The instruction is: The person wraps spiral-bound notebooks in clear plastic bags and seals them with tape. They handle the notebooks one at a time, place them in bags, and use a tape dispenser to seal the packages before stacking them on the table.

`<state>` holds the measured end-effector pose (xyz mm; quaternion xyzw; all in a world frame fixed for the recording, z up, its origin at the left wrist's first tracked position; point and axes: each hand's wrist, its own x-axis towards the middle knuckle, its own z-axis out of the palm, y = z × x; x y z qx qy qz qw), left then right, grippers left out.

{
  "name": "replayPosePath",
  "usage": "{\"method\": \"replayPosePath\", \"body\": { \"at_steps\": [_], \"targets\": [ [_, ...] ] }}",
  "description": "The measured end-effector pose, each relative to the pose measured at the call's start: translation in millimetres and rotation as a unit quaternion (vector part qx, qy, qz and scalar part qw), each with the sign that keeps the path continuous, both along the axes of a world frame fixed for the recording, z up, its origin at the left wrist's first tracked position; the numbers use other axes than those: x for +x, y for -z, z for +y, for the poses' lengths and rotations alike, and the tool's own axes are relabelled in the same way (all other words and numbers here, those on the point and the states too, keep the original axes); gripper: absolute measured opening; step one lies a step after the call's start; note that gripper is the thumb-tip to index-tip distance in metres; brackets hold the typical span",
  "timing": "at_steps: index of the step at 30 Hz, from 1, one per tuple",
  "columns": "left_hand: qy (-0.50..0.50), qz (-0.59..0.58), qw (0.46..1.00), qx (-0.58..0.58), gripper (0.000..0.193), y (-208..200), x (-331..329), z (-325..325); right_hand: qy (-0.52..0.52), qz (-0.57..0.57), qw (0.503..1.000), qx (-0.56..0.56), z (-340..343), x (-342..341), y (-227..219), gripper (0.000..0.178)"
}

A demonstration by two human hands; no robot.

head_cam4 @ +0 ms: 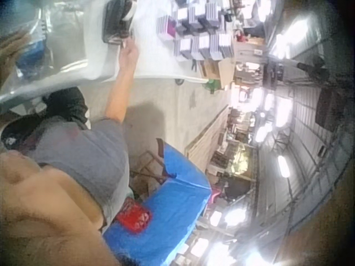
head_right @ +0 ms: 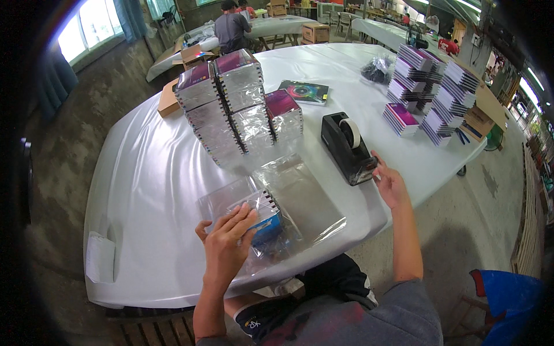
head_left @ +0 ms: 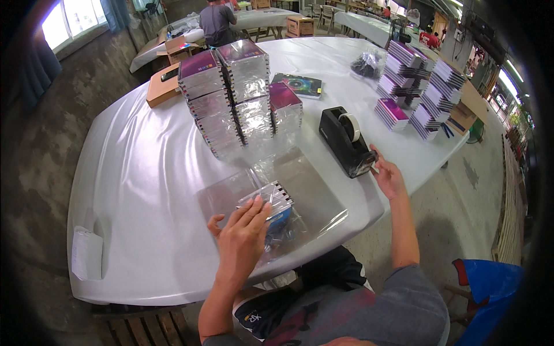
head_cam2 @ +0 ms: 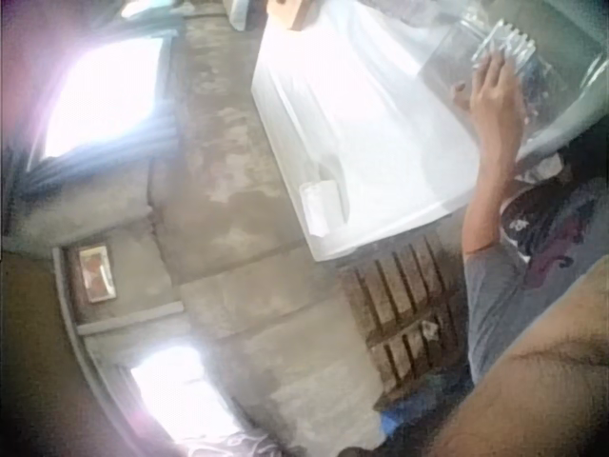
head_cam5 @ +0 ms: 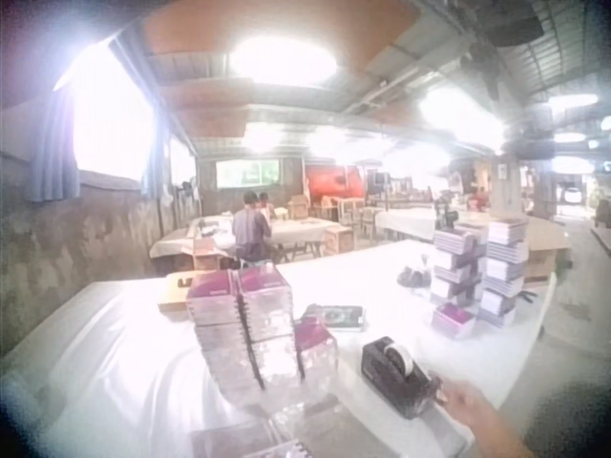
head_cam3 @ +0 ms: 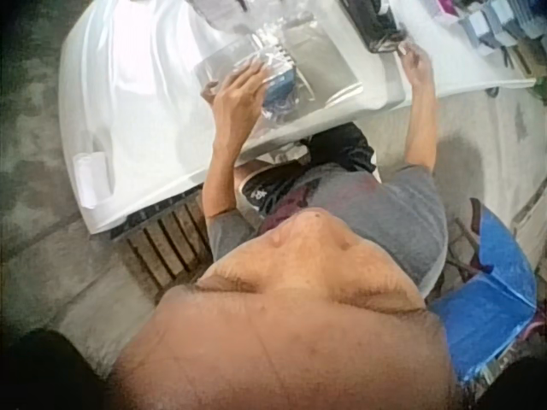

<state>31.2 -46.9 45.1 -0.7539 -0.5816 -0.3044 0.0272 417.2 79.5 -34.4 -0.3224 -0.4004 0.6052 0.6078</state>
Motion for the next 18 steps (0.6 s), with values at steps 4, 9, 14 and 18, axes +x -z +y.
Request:
{"method": "replayPosePath", "body": {
  "at_steps": [4,9,14,18],
  "targets": [
    [0.021,-0.017,1.000,0.000,0.032,-2.4,1.1,0.4,0.068,-0.123,0.990,-0.029,-13.6,13.3,25.4,0.015],
    [0.024,-0.054,0.998,-0.018,0.036,-2.1,1.3,-1.8,0.371,-0.757,0.535,0.048,-31.1,-9.7,8.5,0.016],
    [0.045,-0.050,0.997,0.027,0.036,6.0,-1.1,1.4,0.322,-0.643,0.684,0.126,-41.3,-31.5,-25.6,0.016],
    [0.047,-0.035,0.997,0.042,0.044,9.9,-2.2,0.6,0.103,-0.367,0.922,0.066,-60.6,-106.7,-54.8,0.025]
  ]
}}
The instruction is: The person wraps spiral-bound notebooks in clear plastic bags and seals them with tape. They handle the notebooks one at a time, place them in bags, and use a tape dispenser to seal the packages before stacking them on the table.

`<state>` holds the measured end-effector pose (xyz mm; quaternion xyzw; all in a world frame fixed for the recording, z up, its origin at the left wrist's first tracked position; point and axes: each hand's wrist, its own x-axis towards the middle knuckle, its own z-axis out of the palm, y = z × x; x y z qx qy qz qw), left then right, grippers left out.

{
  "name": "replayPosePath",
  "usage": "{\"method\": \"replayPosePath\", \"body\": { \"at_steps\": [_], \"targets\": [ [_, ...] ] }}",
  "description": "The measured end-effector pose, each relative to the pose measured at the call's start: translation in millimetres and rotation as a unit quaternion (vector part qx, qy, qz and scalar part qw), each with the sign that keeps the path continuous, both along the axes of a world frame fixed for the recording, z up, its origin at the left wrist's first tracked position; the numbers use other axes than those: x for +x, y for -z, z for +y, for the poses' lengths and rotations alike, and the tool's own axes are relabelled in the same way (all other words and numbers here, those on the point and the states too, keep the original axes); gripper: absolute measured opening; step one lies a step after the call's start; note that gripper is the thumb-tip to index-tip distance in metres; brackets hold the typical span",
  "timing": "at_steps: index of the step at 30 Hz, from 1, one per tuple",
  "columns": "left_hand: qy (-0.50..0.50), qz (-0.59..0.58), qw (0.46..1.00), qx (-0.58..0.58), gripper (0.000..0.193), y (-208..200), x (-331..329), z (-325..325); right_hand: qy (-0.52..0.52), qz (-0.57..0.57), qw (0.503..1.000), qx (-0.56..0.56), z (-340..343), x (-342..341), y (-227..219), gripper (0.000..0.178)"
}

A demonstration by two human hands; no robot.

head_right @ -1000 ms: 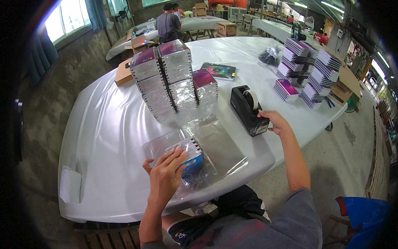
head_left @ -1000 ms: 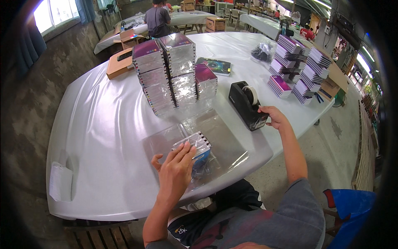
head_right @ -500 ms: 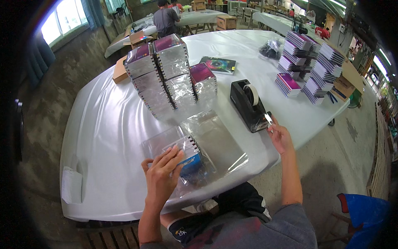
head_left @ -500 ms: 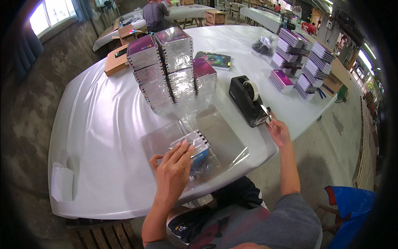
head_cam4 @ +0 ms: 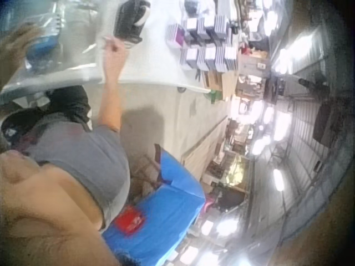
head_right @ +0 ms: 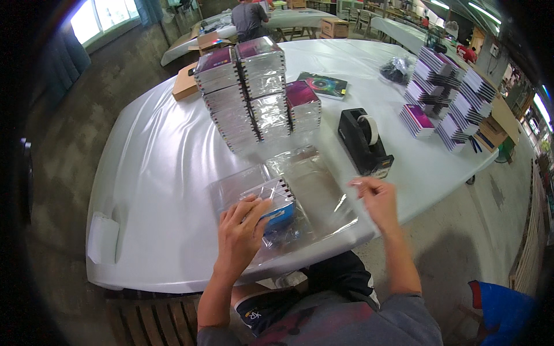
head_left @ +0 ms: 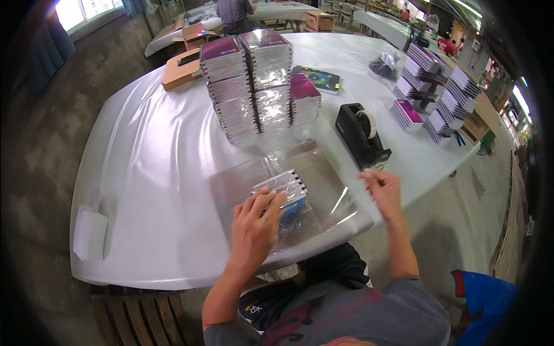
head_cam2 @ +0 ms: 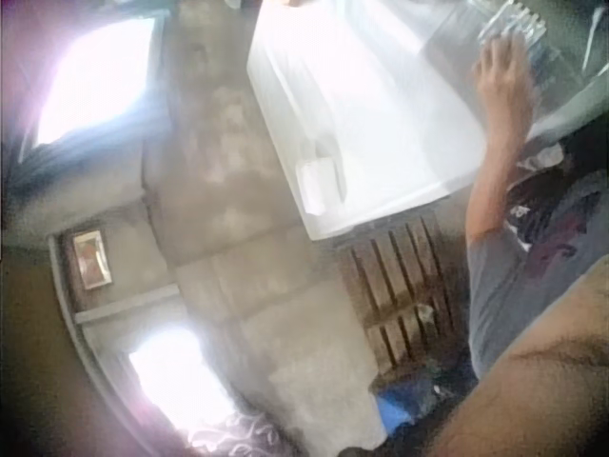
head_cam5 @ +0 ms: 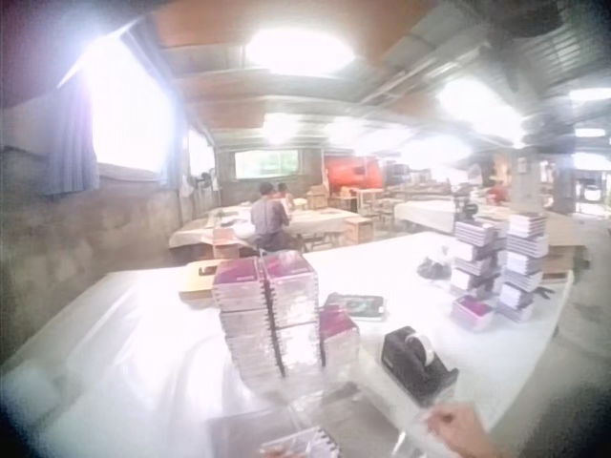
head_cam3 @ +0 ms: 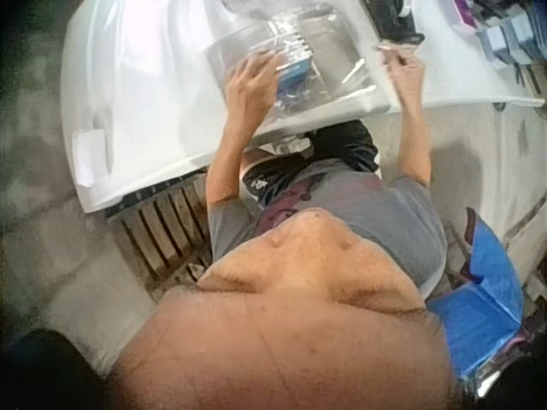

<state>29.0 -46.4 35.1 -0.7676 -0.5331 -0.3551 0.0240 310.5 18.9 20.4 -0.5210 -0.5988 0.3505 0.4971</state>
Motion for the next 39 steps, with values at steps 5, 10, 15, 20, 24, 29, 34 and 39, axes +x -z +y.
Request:
{"method": "replayPosePath", "body": {
  "at_steps": [5,10,15,20,24,29,34,39],
  "targets": [
    [0.007,-0.094,0.995,-0.030,0.068,2.4,-1.1,1.6,-0.230,0.166,0.930,-0.234,-30.1,-97.0,-30.3,0.038],
    [0.022,-0.127,0.992,0.001,0.073,6.2,-4.3,3.7,-0.234,0.222,0.908,-0.267,-28.7,-131.2,-23.8,0.041],
    [0.031,-0.096,0.995,-0.003,0.062,2.9,-6.7,3.5,-0.186,0.256,0.909,-0.272,-36.1,-136.3,-12.7,0.037],
    [0.025,-0.026,0.999,-0.028,0.053,3.6,-5.4,0.8,-0.178,0.285,0.893,-0.298,-38.3,-135.1,-4.8,0.037],
    [-0.025,0.002,0.996,-0.086,0.052,-1.3,1.8,-3.9,-0.169,0.231,0.917,-0.276,-38.8,-135.8,1.9,0.038],
    [0.008,0.064,0.997,-0.053,0.063,-17.6,-9.4,2.0,-0.144,0.155,0.955,-0.206,-37.4,-129.9,24.0,0.041],
    [0.011,0.074,0.989,-0.125,0.067,-38.3,1.6,24.0,-0.076,0.072,0.972,-0.209,-31.7,-126.8,60.8,0.041],
    [0.032,0.154,0.968,-0.197,0.086,-34.0,17.5,61.0,-0.222,-0.062,0.957,-0.176,-53.2,-127.1,58.9,0.033]
  ]
}}
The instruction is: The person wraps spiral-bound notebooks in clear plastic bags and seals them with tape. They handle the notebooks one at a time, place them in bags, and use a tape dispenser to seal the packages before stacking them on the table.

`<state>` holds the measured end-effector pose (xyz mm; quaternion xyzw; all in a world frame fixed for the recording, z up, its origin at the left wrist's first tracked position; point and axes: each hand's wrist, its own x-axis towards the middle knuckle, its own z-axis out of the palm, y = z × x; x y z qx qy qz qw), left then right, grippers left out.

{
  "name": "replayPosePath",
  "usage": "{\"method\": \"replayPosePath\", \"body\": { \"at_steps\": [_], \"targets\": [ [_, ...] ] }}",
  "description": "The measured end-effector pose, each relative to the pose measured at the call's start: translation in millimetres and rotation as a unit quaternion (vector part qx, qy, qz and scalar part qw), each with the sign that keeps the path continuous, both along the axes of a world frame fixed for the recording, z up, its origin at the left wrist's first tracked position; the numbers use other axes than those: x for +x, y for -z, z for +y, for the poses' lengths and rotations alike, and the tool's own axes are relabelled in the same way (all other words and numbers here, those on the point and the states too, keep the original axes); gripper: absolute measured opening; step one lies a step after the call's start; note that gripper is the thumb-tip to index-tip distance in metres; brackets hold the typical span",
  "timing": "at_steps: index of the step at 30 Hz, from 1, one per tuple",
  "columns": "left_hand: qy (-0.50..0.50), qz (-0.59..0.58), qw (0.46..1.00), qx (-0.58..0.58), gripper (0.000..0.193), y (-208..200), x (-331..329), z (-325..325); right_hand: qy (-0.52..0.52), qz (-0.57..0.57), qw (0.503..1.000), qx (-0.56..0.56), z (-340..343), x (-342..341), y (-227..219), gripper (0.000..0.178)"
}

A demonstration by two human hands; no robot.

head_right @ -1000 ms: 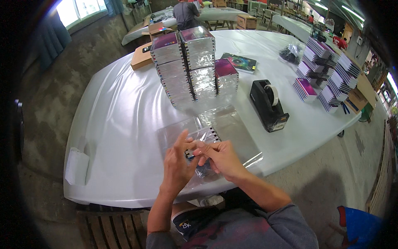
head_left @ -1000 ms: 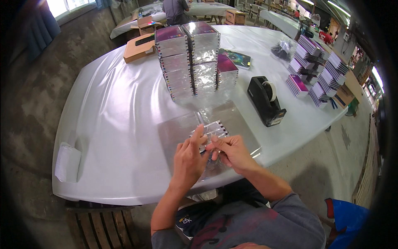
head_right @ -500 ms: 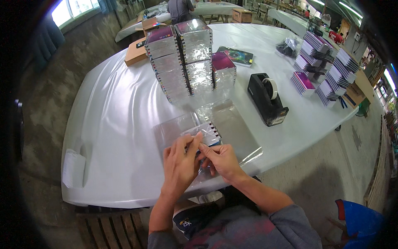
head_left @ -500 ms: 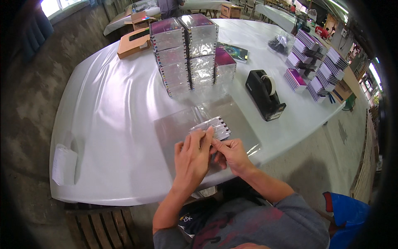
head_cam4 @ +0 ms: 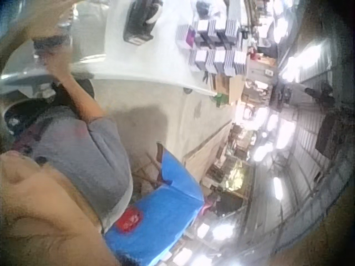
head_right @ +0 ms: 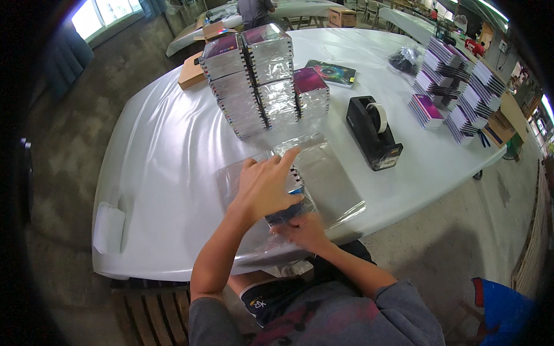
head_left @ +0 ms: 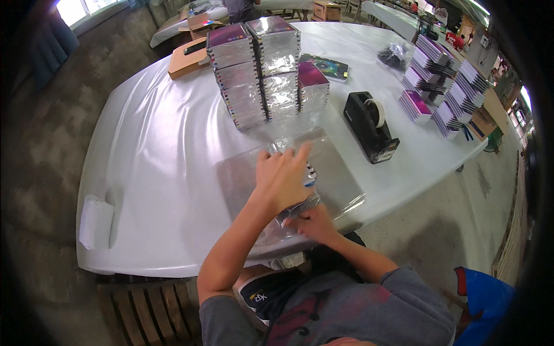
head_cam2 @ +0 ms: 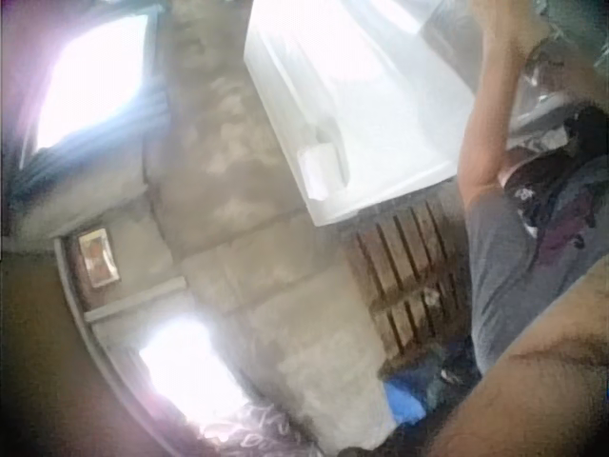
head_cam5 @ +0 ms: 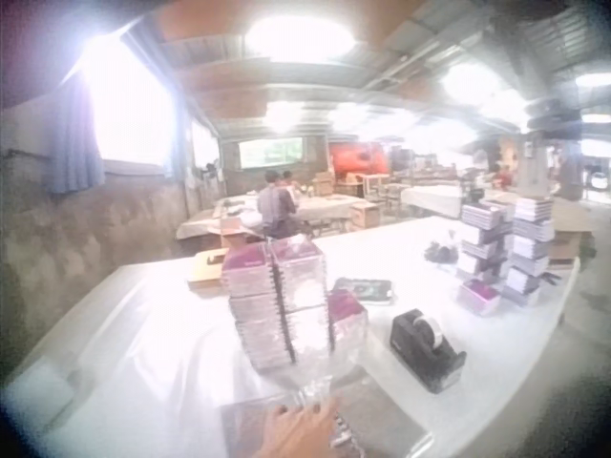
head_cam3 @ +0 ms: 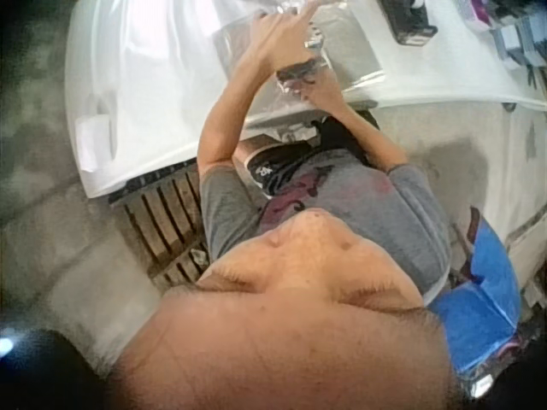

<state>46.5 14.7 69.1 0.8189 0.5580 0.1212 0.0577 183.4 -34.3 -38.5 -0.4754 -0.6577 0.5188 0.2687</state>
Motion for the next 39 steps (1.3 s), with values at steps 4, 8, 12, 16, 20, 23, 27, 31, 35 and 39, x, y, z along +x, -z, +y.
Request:
{"method": "replayPosePath", "body": {
  "at_steps": [4,8,12,16,20,23,27,31,35,39],
  "targets": [
    [-0.075,-0.174,0.979,0.069,0.094,-6.9,0.6,-9.4,-0.197,0.098,0.969,-0.113,-4.3,-5.6,12.4,0.034],
    [-0.077,-0.570,0.812,0.097,0.099,27.0,-15.0,-31.8,-0.169,0.473,0.823,-0.264,28.2,-1.4,14.7,0.056],
    [-0.021,-0.443,0.891,0.099,0.100,80.6,-43.1,-53.8,-0.098,0.574,0.777,-0.239,57.0,17.1,5.6,0.072],
    [-0.114,-0.299,0.944,0.075,0.092,106.9,-32.8,-70.6,-0.173,0.310,0.935,-0.027,66.3,19.9,-13.6,0.092],
    [-0.130,-0.479,0.867,-0.036,0.103,100.5,-28.2,-71.0,-0.179,0.212,0.959,0.050,69.7,14.7,-35.0,0.098],
    [-0.103,-0.512,0.837,0.162,0.095,80.1,-26.4,-65.5,-0.177,0.263,0.930,0.184,75.5,19.8,-56.1,0.078],
    [-0.003,-0.275,0.924,0.265,0.035,35.2,-48.8,-60.6,-0.266,0.102,0.892,0.352,92.5,35.2,-102.8,0.050],
    [0.007,-0.442,0.851,0.283,0.027,12.1,-46.9,-65.5,-0.252,0.143,0.907,0.305,85.0,35.8,-122.2,0.041],
    [-0.022,-0.511,0.783,0.354,0.055,24.0,-61.3,-84.9,-0.109,0.309,0.930,0.168,75.2,61.6,-105.3,0.050],
    [-0.030,-0.350,0.907,0.234,0.075,81.6,-74.2,-98.9,-0.150,0.148,0.952,0.221,61.2,66.0,-61.9,0.059]
  ]
}}
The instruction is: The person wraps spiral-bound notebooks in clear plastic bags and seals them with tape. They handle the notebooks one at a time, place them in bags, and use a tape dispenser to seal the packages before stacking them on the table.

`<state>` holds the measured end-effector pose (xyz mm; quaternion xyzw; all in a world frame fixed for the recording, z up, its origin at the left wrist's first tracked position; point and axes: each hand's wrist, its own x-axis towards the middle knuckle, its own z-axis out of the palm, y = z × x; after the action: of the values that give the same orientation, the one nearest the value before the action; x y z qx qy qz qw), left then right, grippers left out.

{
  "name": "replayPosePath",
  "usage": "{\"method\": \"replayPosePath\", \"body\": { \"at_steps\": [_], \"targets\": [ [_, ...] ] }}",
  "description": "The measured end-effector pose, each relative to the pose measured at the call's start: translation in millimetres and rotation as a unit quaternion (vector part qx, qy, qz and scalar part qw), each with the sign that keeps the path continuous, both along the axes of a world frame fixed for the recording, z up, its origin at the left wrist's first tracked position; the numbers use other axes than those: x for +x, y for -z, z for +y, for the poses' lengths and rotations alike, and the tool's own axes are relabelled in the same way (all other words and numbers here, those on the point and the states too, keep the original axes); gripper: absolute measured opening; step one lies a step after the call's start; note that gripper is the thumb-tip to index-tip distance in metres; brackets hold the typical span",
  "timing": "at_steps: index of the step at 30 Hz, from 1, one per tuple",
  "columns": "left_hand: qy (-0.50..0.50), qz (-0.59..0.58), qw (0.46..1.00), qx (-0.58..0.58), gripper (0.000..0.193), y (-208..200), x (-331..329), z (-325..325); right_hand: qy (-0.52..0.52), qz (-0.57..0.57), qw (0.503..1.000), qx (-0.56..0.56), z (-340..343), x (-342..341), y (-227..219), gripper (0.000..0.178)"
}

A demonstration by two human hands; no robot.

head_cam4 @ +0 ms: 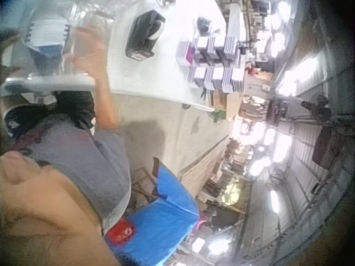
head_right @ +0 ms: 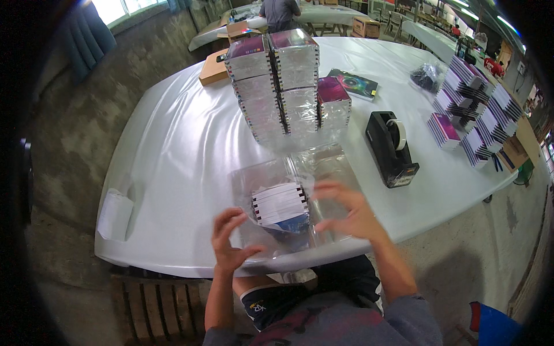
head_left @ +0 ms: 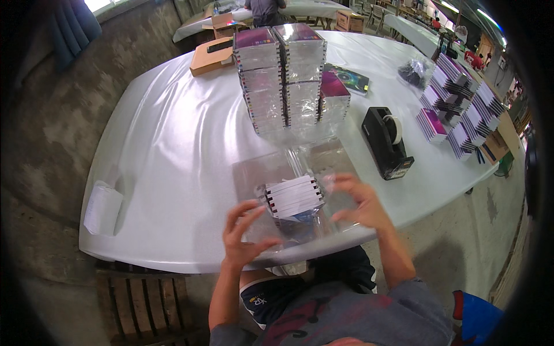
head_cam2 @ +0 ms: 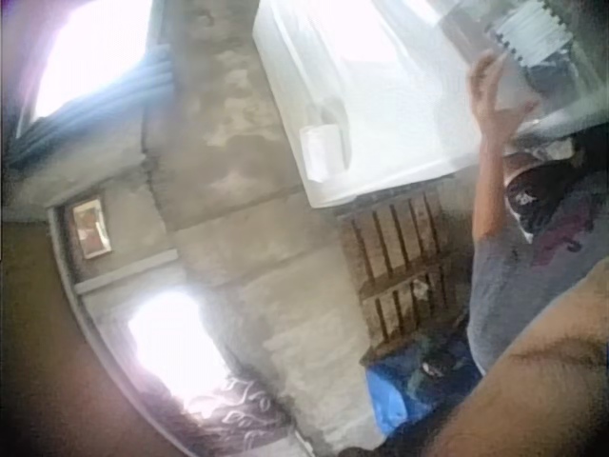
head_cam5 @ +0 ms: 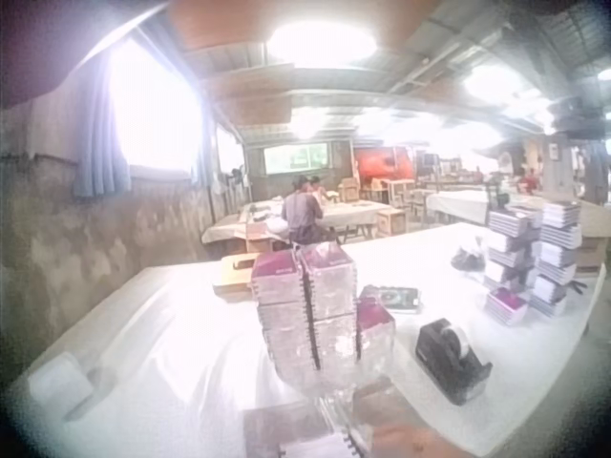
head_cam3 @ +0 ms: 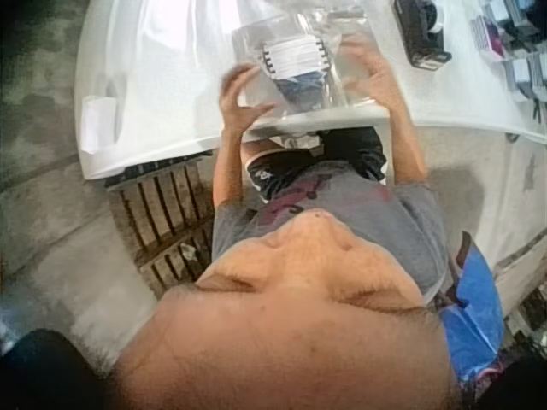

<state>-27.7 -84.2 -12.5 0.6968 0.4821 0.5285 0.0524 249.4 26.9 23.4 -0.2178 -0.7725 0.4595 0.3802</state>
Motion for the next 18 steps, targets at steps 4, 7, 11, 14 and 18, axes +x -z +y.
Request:
{"method": "replayPosePath", "body": {
  "at_steps": [4,7,11,14,18],
  "targets": [
    [0.007,0.065,0.998,-0.014,0.086,12.3,9.5,4.3,-0.006,-0.081,0.992,0.100,-12.5,-16.6,-3.3,0.060],
    [0.035,0.069,0.997,-0.029,0.083,9.4,3.3,2.5,-0.015,-0.112,0.988,0.104,-4.6,-12.3,-5.0,0.059],
    [0.062,0.075,0.994,-0.046,0.079,-1.8,2.4,10.6,-0.051,-0.173,0.968,0.174,0.9,-20.6,-10.8,0.060],
    [0.066,0.151,0.983,-0.085,0.075,-19.5,-1.0,16.0,-0.089,-0.226,0.946,0.214,8.4,-24.8,-19.7,0.061],
    [0.076,0.252,0.955,-0.139,0.073,-53.0,9.0,31.8,-0.123,-0.241,0.936,0.225,11.1,-27.2,-29.4,0.060]
  ]
}}
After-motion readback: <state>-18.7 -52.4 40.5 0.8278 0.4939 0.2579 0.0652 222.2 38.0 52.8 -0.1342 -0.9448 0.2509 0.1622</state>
